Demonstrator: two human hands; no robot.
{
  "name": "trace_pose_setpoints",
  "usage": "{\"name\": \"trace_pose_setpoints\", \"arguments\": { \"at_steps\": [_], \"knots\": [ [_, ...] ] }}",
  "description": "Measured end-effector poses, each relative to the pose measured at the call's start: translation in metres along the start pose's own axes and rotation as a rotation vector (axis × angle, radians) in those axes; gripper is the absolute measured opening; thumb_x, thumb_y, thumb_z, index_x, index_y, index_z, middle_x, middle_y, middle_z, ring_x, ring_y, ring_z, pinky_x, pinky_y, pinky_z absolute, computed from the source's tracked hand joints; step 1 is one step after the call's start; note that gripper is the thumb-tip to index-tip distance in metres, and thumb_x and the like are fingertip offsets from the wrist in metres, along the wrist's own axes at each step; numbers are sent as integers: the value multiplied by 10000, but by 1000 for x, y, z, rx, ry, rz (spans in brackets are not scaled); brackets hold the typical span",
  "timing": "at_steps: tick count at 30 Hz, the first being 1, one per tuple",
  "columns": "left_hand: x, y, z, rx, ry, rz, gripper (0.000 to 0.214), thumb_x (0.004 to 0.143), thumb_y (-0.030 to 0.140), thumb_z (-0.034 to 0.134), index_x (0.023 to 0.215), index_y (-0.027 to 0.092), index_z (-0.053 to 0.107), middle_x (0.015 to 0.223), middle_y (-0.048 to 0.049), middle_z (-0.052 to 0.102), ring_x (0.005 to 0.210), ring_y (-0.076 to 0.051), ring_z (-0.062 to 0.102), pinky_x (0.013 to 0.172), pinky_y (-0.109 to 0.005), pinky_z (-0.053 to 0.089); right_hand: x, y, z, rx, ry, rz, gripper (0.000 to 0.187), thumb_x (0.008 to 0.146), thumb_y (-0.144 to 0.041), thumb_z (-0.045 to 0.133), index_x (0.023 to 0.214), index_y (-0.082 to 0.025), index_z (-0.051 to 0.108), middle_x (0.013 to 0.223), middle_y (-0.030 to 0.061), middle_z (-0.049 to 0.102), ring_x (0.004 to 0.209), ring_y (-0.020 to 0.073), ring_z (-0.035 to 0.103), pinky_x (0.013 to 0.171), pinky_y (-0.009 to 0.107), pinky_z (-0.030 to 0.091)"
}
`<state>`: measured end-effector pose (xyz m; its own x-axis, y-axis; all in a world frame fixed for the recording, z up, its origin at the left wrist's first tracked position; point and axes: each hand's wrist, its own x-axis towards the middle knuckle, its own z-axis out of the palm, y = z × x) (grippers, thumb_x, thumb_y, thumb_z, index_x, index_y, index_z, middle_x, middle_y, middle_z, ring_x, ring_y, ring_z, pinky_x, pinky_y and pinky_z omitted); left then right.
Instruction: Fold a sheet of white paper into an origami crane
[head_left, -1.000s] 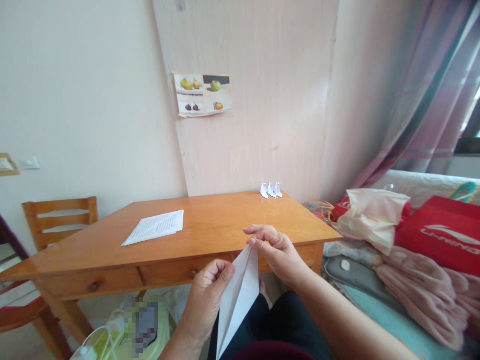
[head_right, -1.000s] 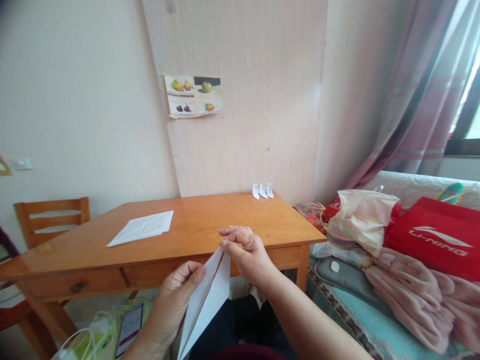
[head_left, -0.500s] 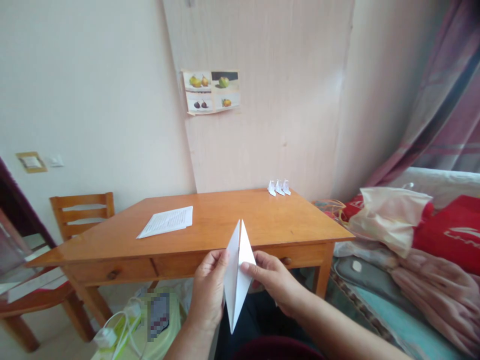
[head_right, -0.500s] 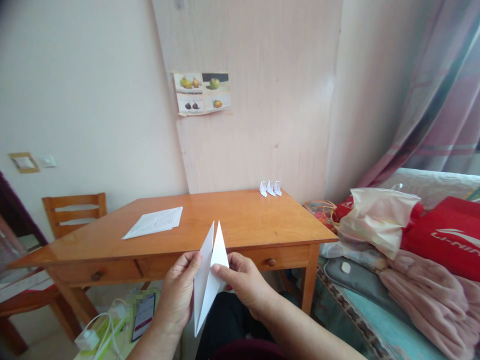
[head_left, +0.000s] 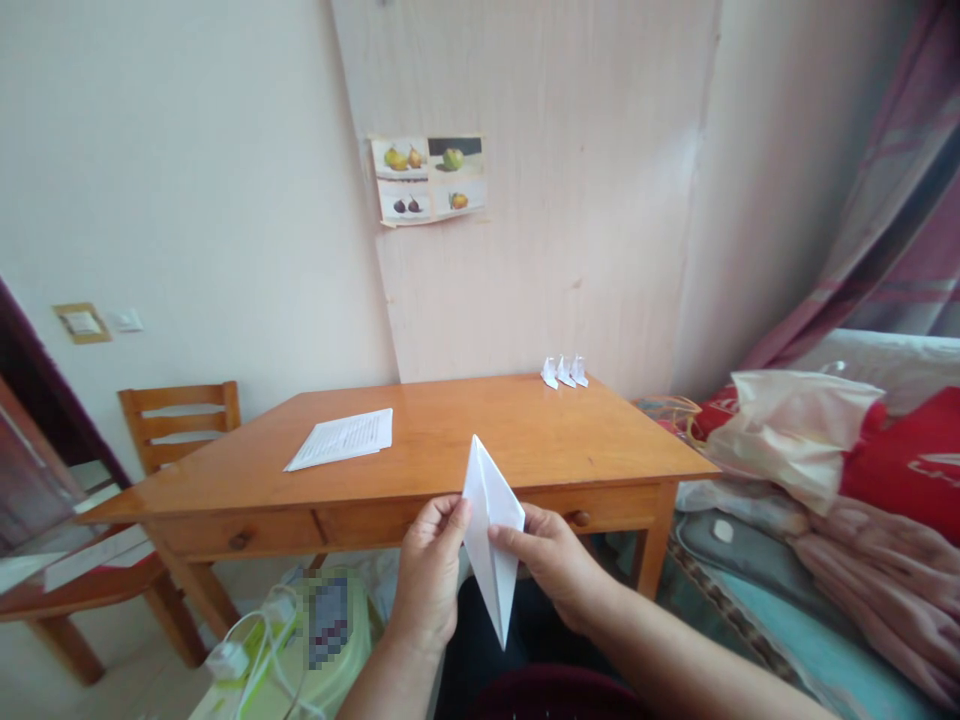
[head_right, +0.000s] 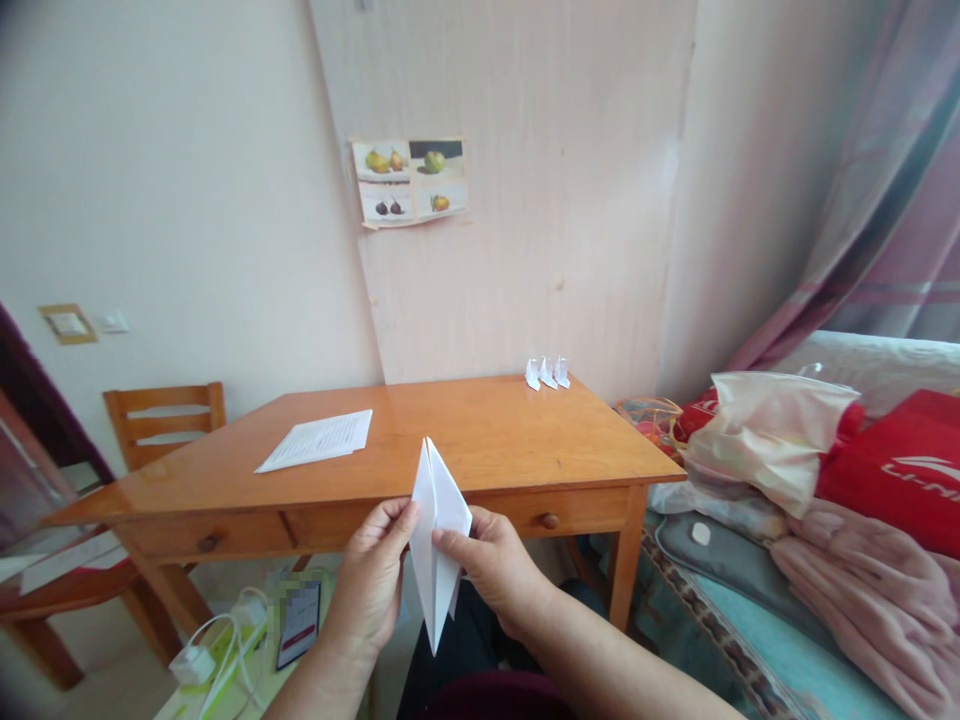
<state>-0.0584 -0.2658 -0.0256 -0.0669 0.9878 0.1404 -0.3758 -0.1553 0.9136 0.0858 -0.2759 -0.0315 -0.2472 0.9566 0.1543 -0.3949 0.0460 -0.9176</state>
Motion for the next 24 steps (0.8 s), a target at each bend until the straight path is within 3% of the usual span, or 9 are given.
{"name": "trace_pose_setpoints", "arguments": {
  "at_steps": [3,8,13,24],
  "knots": [
    [1,-3,0,20,23,31,338,768,441,793,916,163,670,856,-38,707,758,-158,635,735,-266,505,-2,-1,3,36,-1,35,401,741,-466,823,947,-132,736,837,69,732,682,155,629,697,290,487],
    [2,-5,-1,21,15,21,349,764,442,797,940,162,685,861,-50,704,749,-159,623,732,-279,508,0,-5,4,27,56,45,455,778,-536,774,921,-107,727,774,64,708,614,132,591,598,252,447],
    [2,-5,0,-16,27,-4,354,740,431,815,931,159,696,826,-39,687,745,-155,607,701,-257,488,2,-1,2,41,33,48,460,692,-462,857,944,-98,733,823,87,740,646,151,623,667,282,479],
    [4,-6,-1,-46,-2,-28,332,776,417,795,946,143,716,856,-56,702,773,-151,616,733,-248,477,-1,6,-7,-172,-16,67,476,678,-566,819,818,-125,711,693,38,665,565,126,533,562,254,402]
  ]
}}
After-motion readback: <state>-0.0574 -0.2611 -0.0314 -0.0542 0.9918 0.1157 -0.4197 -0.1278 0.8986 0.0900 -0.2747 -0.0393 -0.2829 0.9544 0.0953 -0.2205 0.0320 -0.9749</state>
